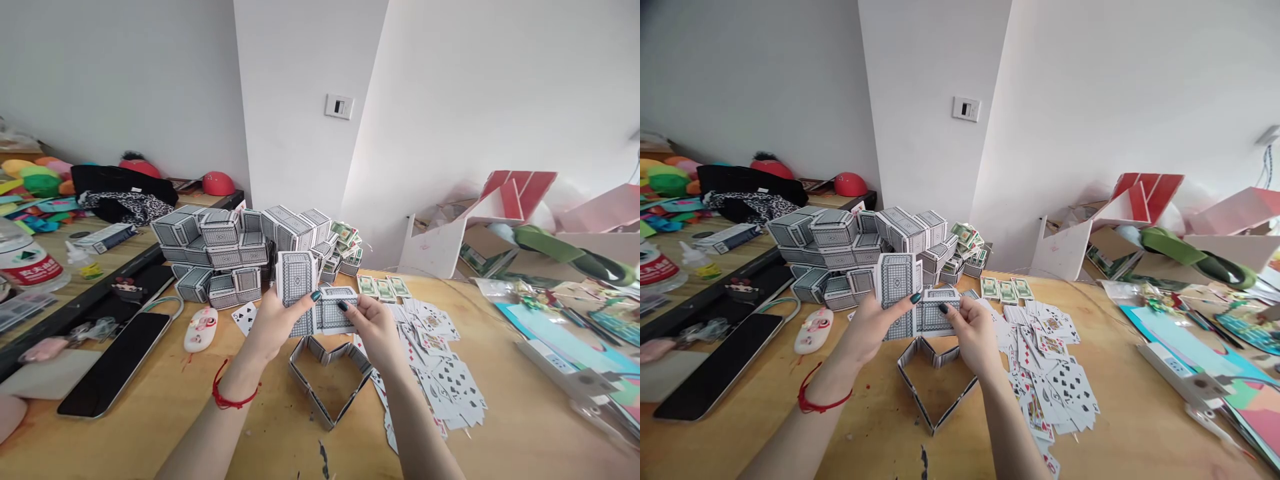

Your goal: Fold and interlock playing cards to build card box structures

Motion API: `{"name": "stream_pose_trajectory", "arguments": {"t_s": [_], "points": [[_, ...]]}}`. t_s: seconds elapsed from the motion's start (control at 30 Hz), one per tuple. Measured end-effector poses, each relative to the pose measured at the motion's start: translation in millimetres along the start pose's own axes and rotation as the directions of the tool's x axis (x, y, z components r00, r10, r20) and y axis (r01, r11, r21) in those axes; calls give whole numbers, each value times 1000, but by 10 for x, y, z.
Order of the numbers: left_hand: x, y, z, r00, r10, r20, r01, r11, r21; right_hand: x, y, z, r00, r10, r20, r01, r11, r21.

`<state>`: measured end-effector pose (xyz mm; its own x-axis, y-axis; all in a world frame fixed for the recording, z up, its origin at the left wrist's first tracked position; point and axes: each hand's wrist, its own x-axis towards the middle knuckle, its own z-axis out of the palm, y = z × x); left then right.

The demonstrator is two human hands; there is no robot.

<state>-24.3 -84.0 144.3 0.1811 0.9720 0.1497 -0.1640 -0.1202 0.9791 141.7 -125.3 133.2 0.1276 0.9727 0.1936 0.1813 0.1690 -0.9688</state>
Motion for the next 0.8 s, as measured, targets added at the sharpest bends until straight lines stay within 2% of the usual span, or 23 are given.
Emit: {"name": "stream_pose_trajectory", "arguments": {"t_s": [0.1,0.2,0.3,0.37,0.4,0.43,0.5,0.53,0.57,0.6,0.67,0.73,0.8], "points": [[-2,-9,-15,999,-31,19,31,999,36,-12,-43,-20,998,39,45,-46,988,150],[-28,24,-15,1000,-30,9,29,995,100,-12,-71,-38,998,23,66,-37,974,225],[-85,89,-4,995,99,-27,-92,977,190,0,-63,-70,997,-39,74,22,976,218],[-130,122,-5,962,270,49,-274,930,244,9,-48,-98,995,-84,48,74,980,184],[-149,129,-10,917,378,129,-399,880,258,13,-41,-110,993,-114,21,109,980,167],[-166,131,-17,847,483,222,-529,807,263,16,-35,-121,987,-158,-13,158,976,152],[-189,121,-31,662,638,394,-746,613,261,21,-27,-135,956,-280,-91,289,949,122],[-197,113,-36,578,675,459,-815,513,270,23,-23,-139,932,-340,-126,354,930,104],[-202,106,-38,512,694,506,-859,421,291,24,-18,-143,907,-390,-158,406,910,84],[-206,101,-37,466,697,545,-884,340,320,25,-12,-146,887,-426,-180,442,894,65],[-215,103,-28,414,689,595,-900,214,379,26,4,-157,862,-465,-203,481,876,39],[-227,119,-13,392,682,618,-896,130,425,26,20,-174,845,-491,-213,507,862,26],[-241,143,1,385,680,624,-888,89,451,28,31,-195,839,-500,-214,515,857,18]]}}
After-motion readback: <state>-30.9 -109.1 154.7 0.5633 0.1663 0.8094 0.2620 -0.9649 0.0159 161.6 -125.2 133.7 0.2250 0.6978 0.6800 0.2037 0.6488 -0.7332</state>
